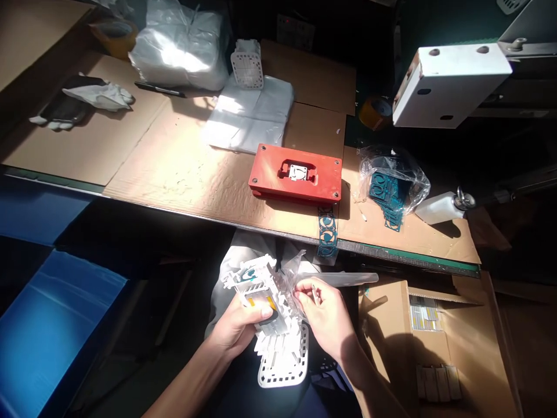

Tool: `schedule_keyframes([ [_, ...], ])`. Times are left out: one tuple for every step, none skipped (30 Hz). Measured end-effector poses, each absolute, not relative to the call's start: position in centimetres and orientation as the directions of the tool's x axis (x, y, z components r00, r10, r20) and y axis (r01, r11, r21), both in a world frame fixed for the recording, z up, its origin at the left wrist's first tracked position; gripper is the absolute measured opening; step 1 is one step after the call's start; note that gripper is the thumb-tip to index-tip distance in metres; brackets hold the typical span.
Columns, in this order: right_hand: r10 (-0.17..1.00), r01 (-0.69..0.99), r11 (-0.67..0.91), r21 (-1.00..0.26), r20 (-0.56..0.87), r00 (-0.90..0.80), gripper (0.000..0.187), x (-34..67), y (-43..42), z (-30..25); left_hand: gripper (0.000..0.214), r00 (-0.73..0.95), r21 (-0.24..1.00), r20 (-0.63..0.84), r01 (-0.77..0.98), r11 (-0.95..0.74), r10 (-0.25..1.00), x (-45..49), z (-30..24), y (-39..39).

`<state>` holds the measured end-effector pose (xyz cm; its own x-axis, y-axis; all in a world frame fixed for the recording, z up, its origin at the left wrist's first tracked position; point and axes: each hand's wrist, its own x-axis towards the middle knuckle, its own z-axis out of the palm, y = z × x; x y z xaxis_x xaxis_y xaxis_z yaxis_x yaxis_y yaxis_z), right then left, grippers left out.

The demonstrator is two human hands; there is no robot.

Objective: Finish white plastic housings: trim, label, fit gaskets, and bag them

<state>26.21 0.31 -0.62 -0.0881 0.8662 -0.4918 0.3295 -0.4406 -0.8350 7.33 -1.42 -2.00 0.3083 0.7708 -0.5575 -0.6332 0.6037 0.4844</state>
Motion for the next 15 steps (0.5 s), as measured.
schedule_keyframes([
  [0.866, 0.308, -0.450, -0.838, -0.494, -0.078, 0.022, 26.3, 0.3, -0.8, 0.042, 0.300, 0.480, -0.565, -0.638, 0.602, 0.769, 7.3, -2.2, -1.4],
  [0.865, 0.290, -0.458, -0.840, -0.497, -0.073, 0.025, 26.5, 0.3, -1.0, 0.041, 0.291, 0.474, -0.575, -0.643, 0.602, 0.765, 7.3, -2.4, -1.3],
  [0.863, 0.273, -0.466, -0.842, -0.500, -0.070, 0.028, 26.6, 0.3, -1.1, 0.040, 0.285, 0.467, -0.585, -0.648, 0.602, 0.760, 7.2, -2.5, -1.3],
  [0.862, 0.259, -0.470, -0.844, -0.502, -0.073, 0.032, 26.8, 0.4, -1.1, 0.038, 0.282, 0.460, -0.593, -0.650, 0.604, 0.755, 7.3, -2.6, -1.2],
  [0.861, 0.248, -0.470, -0.847, -0.502, -0.082, 0.035, 26.9, 0.5, -1.1, 0.036, 0.283, 0.455, -0.598, -0.650, 0.608, 0.750, 7.3, -2.6, -1.1],
  [0.862, 0.239, -0.465, -0.852, -0.497, -0.096, 0.037, 27.0, 0.7, -1.0, 0.034, 0.285, 0.453, -0.601, -0.648, 0.612, 0.747, 7.3, -2.6, -1.0],
  [0.864, 0.235, -0.455, -0.859, -0.489, -0.118, 0.037, 27.0, 0.8, -0.8, 0.032, 0.286, 0.451, -0.605, -0.645, 0.616, 0.743, 7.4, -2.6, -0.9],
  [0.867, 0.235, -0.440, -0.867, -0.478, -0.141, 0.036, 27.0, 1.0, -0.7, 0.031, 0.287, 0.452, -0.608, -0.641, 0.620, 0.740, 7.5, -2.6, -0.7],
  [0.872, 0.243, -0.420, -0.874, -0.463, -0.158, 0.036, 26.9, 1.1, -0.5, 0.031, 0.285, 0.455, -0.613, -0.636, 0.623, 0.737, 7.5, -2.6, -0.6],
  [0.879, 0.256, -0.398, -0.881, -0.446, -0.169, 0.035, 26.9, 1.2, -0.4, 0.032, 0.282, 0.458, -0.617, -0.631, 0.626, 0.735, 7.5, -2.6, -0.4],
  [0.886, 0.270, -0.378, -0.886, -0.430, -0.172, 0.032, 26.9, 1.3, -0.4, 0.034, 0.278, 0.460, -0.622, -0.626, 0.629, 0.732, 7.4, -2.6, -0.2],
  [0.893, 0.286, -0.360, -0.888, -0.417, -0.170, 0.028, 26.9, 1.5, -0.4, 0.036, 0.273, 0.462, -0.627, -0.623, 0.631, 0.730, 7.3, -2.6, -0.1],
  [0.901, 0.300, -0.348, -0.888, -0.405, -0.156, 0.025, 26.9, 1.6, -0.5, 0.038, 0.273, 0.459, -0.632, -0.622, 0.635, 0.725, 7.1, -2.7, 0.0],
  [0.910, 0.311, -0.340, -0.888, -0.394, -0.132, 0.025, 27.0, 1.7, -0.6, 0.038, 0.277, 0.452, -0.637, -0.622, 0.640, 0.719, 6.8, -2.8, 0.2],
  [0.919, 0.323, -0.330, -0.887, -0.380, -0.104, 0.027, 27.2, 1.8, -0.9, 0.039, 0.287, 0.439, -0.642, -0.621, 0.649, 0.710, 6.5, -2.9, 0.3],
])
